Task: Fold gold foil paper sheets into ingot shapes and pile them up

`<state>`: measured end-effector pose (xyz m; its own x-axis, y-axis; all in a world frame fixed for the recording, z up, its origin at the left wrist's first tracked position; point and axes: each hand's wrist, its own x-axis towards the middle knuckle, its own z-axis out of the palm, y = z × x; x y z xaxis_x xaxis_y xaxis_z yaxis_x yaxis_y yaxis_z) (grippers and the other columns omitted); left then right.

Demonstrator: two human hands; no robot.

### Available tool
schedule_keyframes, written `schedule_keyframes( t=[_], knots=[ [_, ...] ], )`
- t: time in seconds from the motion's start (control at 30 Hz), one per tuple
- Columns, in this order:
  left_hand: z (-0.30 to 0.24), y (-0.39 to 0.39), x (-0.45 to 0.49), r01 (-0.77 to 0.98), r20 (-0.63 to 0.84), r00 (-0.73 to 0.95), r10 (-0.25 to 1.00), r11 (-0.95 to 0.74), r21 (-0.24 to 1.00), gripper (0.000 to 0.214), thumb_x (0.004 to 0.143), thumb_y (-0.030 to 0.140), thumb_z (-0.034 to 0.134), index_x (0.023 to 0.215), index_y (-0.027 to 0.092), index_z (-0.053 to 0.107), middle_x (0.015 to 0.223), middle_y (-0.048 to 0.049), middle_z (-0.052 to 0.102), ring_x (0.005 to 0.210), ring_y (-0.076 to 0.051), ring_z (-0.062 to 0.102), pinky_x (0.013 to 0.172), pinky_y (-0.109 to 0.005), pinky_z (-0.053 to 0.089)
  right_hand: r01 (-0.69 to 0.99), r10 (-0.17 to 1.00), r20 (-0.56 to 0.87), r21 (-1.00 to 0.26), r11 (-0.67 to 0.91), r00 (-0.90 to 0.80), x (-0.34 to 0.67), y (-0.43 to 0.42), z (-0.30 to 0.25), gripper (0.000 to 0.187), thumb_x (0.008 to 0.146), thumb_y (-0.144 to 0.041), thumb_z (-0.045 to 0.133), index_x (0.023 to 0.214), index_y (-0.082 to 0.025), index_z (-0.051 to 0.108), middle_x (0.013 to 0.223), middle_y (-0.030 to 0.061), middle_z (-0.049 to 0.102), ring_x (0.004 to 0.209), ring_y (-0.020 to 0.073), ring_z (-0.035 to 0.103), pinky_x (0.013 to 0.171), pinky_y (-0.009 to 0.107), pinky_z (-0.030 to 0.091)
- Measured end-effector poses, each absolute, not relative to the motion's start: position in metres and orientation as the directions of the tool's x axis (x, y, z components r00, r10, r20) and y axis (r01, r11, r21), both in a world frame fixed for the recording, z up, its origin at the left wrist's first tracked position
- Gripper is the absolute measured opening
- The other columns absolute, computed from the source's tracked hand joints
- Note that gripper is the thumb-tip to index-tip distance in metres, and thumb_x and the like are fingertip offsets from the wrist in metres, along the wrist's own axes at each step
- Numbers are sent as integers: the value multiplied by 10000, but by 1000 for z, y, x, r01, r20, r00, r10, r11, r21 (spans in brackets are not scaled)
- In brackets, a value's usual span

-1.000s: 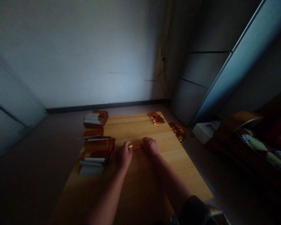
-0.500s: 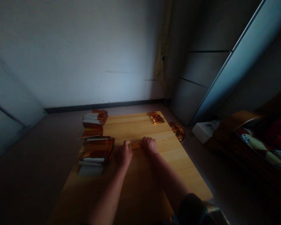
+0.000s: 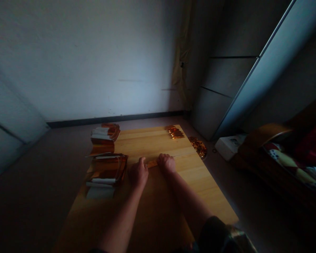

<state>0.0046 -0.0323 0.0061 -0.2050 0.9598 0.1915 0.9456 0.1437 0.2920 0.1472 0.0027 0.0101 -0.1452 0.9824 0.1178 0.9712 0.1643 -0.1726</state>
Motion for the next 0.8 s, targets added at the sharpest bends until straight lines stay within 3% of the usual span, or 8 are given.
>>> schedule_keyframes(
  t=[0.3, 0.5, 0.6, 0.7, 0.8],
  knots=[
    [9, -33, 6, 958, 186, -168, 968, 116, 261, 303, 860, 219, 419, 1120, 215, 574, 842, -85, 684, 806, -208, 614, 759, -313, 396, 970, 984, 133, -200, 142, -117, 144, 1, 8, 163, 911, -272, 434, 896, -198, 578, 879, 73, 651, 856, 183, 582, 726, 283, 379],
    [14, -40, 11, 977, 201, -123, 972, 83, 197, 275, 878, 238, 395, 1036, 230, 620, 853, -86, 649, 881, -228, 574, 781, -335, 384, 972, 986, 155, -215, 94, -61, 144, -3, 13, 148, 897, -289, 457, 987, -206, 540, 993, 63, 607, 895, 183, 557, 722, 273, 384],
    [15, -42, 12, 988, 238, -99, 966, 68, 137, 271, 880, 235, 382, 952, 235, 643, 897, -92, 622, 955, -250, 533, 799, -356, 380, 966, 973, 176, -184, 181, -149, 145, -5, 14, 142, 909, -274, 436, 959, -220, 557, 1005, 66, 594, 934, 183, 539, 713, 257, 389],
    [14, -41, 12, 996, 223, -38, 974, 18, 89, 284, 874, 188, 360, 911, 214, 640, 907, -99, 614, 952, -251, 530, 794, -361, 385, 954, 967, 127, -177, 241, -220, 146, -6, 14, 210, 934, -230, 371, 935, -221, 581, 934, 57, 615, 849, 160, 566, 665, 234, 388],
    [13, -36, 10, 997, 183, -7, 983, -6, 73, 279, 868, 168, 352, 910, 181, 627, 868, -102, 622, 878, -236, 556, 763, -345, 392, 965, 986, 52, -206, 165, -157, 146, -3, 16, 250, 944, -239, 345, 949, -217, 594, 894, 48, 637, 746, 140, 592, 632, 223, 388]
  ],
)
